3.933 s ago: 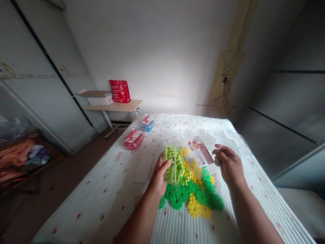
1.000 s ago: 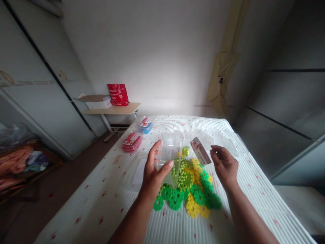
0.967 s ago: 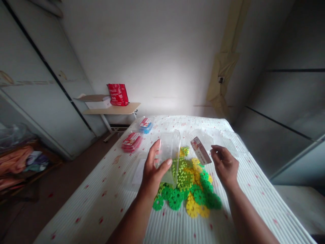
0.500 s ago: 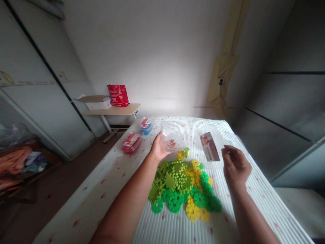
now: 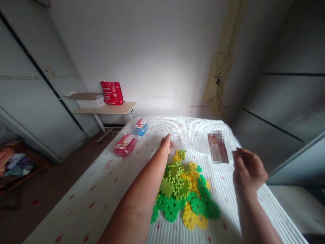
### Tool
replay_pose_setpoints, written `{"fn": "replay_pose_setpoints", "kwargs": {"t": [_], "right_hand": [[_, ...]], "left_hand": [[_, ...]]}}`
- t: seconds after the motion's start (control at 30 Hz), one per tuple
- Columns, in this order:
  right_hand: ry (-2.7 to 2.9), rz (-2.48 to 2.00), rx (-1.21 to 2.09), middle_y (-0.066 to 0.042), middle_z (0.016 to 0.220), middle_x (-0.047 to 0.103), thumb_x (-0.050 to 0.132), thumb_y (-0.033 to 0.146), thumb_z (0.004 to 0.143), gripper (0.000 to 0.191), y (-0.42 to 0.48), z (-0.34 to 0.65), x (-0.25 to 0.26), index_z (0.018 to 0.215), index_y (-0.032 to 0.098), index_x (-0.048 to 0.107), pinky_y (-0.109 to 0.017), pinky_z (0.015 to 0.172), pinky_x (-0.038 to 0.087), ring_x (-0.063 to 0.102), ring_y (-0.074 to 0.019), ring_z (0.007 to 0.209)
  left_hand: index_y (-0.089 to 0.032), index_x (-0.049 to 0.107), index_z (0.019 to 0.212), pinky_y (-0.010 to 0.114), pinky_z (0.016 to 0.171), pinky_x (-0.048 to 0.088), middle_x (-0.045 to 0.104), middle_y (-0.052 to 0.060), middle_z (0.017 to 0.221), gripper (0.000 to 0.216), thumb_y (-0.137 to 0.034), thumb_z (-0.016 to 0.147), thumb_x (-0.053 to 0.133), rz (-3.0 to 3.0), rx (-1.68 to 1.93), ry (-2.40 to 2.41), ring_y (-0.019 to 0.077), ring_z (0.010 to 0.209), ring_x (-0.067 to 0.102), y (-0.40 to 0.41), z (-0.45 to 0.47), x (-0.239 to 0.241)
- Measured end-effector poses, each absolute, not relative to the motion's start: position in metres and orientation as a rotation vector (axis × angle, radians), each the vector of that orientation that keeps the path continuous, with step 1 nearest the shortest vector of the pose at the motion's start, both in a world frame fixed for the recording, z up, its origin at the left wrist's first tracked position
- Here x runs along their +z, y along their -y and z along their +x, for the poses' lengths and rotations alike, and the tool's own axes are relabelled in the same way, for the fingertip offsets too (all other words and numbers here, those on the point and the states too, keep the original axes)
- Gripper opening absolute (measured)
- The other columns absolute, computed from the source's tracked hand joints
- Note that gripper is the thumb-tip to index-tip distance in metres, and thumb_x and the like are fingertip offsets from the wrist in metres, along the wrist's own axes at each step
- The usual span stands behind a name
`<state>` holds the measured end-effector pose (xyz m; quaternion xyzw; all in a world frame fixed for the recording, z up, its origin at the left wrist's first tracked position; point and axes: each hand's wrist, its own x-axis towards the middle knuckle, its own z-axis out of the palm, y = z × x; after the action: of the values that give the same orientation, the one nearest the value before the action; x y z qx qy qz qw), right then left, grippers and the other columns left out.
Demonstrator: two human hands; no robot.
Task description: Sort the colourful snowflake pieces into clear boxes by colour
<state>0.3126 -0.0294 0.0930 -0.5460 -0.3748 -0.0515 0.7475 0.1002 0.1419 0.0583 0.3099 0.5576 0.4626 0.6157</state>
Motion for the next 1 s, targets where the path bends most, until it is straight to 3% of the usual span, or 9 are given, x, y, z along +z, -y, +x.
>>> {"fn": "replay_pose_setpoints", "kwargs": {"t": [0.1,0.17,0.27,0.37,0.5,0.83,1.0], "right_hand": [[0.782,-1.168,-0.096,-0.001,0.074,0.063,0.069,0.034,0.070,0.026,0.032,0.318,0.098,0.090,0.016,0.067,-0.025,0.057,0.045,0.054,-0.0106,0.057],[0.752,-1.150,-0.126,0.001,0.071,0.062,0.069,0.034,0.070,0.026,0.033,0.323,0.100,0.089,0.017,0.067,-0.025,0.055,0.044,0.052,-0.0100,0.054],[0.707,-1.147,-0.177,0.003,0.069,0.061,0.069,0.034,0.069,0.025,0.032,0.329,0.101,0.088,0.018,0.067,-0.026,0.054,0.044,0.051,-0.0105,0.053],[0.691,-1.173,-0.177,0.003,0.067,0.060,0.069,0.033,0.070,0.024,0.031,0.332,0.100,0.089,0.019,0.067,-0.026,0.054,0.044,0.051,-0.0108,0.053],[0.692,-1.174,-0.160,0.003,0.066,0.060,0.069,0.029,0.070,0.022,0.032,0.333,0.099,0.089,0.019,0.068,-0.025,0.053,0.043,0.050,-0.0104,0.052],[0.685,-1.194,-0.147,0.002,0.066,0.059,0.068,0.030,0.069,0.025,0.031,0.332,0.099,0.090,0.016,0.068,-0.025,0.053,0.044,0.051,-0.0104,0.053],[0.719,-1.234,-0.142,0.001,0.070,0.060,0.065,0.032,0.071,0.027,0.032,0.335,0.095,0.094,0.016,0.066,-0.025,0.054,0.044,0.052,-0.0108,0.055]], "left_hand": [[-0.018,0.051,0.104,0.021,0.055,0.047,0.059,0.004,0.078,0.044,-0.055,0.083,0.041,0.833,1.060,-1.409,0.0134,0.066,0.058,-0.139,0.093,0.061],[-0.018,0.053,0.103,0.022,0.054,0.048,0.061,0.007,0.085,0.045,-0.054,0.076,0.052,0.939,0.999,-1.476,0.0163,0.073,0.059,-0.135,0.089,0.064],[-0.017,0.053,0.106,0.023,0.054,0.048,0.063,0.009,0.095,0.047,-0.037,0.066,0.067,1.097,0.873,-1.558,0.0188,0.076,0.060,-0.130,0.086,0.067],[-0.014,0.052,0.112,0.025,0.051,0.048,0.065,0.012,0.097,0.046,-0.027,0.069,0.062,1.230,0.768,-1.643,0.0188,0.068,0.063,-0.132,0.090,0.064],[-0.013,0.051,0.116,0.025,0.051,0.048,0.067,0.013,0.096,0.042,-0.027,0.076,0.052,1.405,0.694,-1.752,0.0183,0.062,0.065,-0.145,0.100,0.061],[-0.020,0.058,0.110,0.027,0.077,0.046,0.067,0.011,0.107,0.031,-0.028,0.082,0.046,1.721,0.669,-1.865,0.0200,0.095,0.064,-0.165,0.127,0.063],[-0.020,0.058,0.110,0.027,0.078,0.046,0.064,0.011,0.112,0.031,-0.028,0.083,0.046,1.740,0.667,-1.847,0.0202,0.097,0.063,-0.166,0.132,0.062]]}}
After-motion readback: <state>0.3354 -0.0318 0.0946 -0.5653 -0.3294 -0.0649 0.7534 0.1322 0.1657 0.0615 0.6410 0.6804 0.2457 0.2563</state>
